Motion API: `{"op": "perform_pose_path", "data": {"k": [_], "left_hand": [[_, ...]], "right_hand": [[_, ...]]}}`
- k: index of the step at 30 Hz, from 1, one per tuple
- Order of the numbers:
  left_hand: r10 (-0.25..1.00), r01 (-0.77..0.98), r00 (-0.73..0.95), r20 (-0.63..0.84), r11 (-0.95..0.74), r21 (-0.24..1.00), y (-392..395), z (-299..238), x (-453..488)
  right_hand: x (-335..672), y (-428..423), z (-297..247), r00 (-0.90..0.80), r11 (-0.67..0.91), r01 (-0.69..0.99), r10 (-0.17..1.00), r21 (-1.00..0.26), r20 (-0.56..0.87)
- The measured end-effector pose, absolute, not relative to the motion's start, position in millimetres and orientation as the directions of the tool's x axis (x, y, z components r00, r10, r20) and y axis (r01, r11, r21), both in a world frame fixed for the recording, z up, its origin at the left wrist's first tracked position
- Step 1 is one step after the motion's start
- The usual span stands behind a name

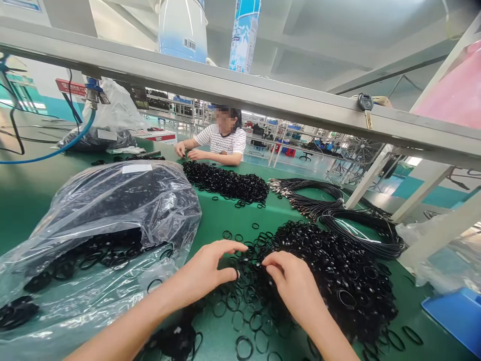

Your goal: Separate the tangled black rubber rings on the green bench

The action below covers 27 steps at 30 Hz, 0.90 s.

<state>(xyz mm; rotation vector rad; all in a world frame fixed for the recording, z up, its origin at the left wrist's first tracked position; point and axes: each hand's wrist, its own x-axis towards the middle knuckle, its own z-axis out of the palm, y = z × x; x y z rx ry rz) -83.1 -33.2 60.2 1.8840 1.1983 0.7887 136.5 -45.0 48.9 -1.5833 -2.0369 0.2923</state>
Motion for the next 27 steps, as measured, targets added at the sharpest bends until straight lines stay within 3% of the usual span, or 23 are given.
{"op": "perform_pose_path", "data": {"k": [11, 17, 22, 27], "left_hand": [[0.944, 0.559, 0.263, 0.2, -0.318, 0.765, -29.6, 63.6, -83.8], [0.937, 0.488, 0.338, 0.094, -0.26, 0.833, -27.0, 57.0, -83.3], [0.892, 0.518, 0.432, 0.132, -0.365, 0.774, -26.0, 52.4, -82.2], [0.915, 0.57, 0.365, 0.172, -0.366, 0.736, -24.4, 52.8, -84.4]], "right_hand": [[122.7, -57.0, 44.9, -0.308, 0.344, 0.916, 0.933, -0.205, 0.189], [114.3, -48.5, 38.6, -0.271, 0.327, 0.937, 0.904, -0.125, 0.331], [92.5, -34.1, 21.2, -0.309, 0.429, 0.875, 0.851, -0.223, 0.426], [98.0, -29.8, 19.9, -0.194, 0.363, 0.854, 0.887, -0.374, 0.419]]}}
